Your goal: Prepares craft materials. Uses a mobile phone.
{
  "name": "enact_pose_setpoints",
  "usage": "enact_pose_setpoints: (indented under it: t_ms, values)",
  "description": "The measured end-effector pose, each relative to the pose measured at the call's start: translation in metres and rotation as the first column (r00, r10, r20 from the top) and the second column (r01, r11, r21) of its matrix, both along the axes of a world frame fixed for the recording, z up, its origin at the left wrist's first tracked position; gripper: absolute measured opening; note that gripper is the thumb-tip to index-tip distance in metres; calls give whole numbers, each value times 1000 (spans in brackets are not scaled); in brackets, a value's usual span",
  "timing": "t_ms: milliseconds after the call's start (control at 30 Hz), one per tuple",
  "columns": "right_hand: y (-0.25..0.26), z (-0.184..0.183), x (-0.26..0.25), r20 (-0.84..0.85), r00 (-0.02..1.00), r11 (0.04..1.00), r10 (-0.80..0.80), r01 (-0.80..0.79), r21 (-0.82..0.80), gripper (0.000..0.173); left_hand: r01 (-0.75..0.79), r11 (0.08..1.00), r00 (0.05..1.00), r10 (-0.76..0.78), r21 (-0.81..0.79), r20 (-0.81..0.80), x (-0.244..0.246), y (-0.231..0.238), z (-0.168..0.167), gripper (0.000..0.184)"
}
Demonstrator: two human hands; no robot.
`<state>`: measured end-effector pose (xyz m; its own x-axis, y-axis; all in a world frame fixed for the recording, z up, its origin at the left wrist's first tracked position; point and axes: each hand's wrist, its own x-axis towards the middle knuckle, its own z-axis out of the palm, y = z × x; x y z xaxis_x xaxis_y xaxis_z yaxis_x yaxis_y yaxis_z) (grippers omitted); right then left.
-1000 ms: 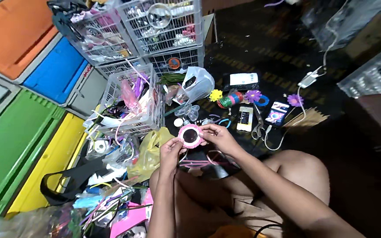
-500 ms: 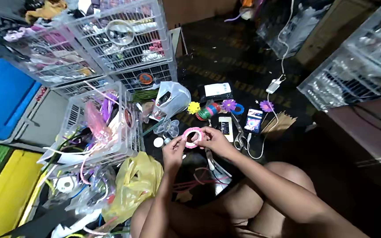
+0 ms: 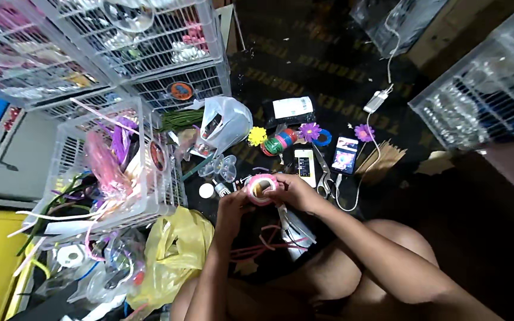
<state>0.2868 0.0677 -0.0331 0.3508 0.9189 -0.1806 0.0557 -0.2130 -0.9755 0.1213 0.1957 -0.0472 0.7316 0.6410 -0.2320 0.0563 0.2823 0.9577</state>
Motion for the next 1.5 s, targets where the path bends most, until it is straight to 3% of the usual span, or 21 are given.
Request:
enact_pose_setpoints:
  t_ms: [333, 433, 567, 733, 1100, 1400, 1500]
  values:
    - [2, -3, -12, -3, 999, 997, -35, 34, -75, 28, -123, 945, 991, 136, 303, -20, 1, -12, 0, 21]
    - [3, -8, -21, -75, 993, 995, -96, 97, 9, 28, -150, 845, 981, 193, 514, -31, 2, -20, 0, 21]
    - [5, -8, -30, -275, 954, 985, -121, 149, 83, 25, -261, 679, 962, 240, 687, 129, 5, -34, -3, 22]
    - [3, -9, -34, -368, 927, 978, -72, 137, 155, 20, -338, 641, 940, 199, 689, 276, 4, -44, -3, 19]
    - [5, -11, -44, -221, 958, 952, -185, 230, 200, 15, -447, 660, 886, 233, 604, 401, 5, -45, 1, 11]
    - [4, -7, -42, -199, 965, 965, -171, 205, 163, 14, -283, 878, 944, 185, 385, 272, 0, -30, 20, 8]
    - [4, -10, -43, -193, 965, 964, -177, 210, 166, 16, -262, 907, 950, 183, 330, 251, -1, -26, 21, 6]
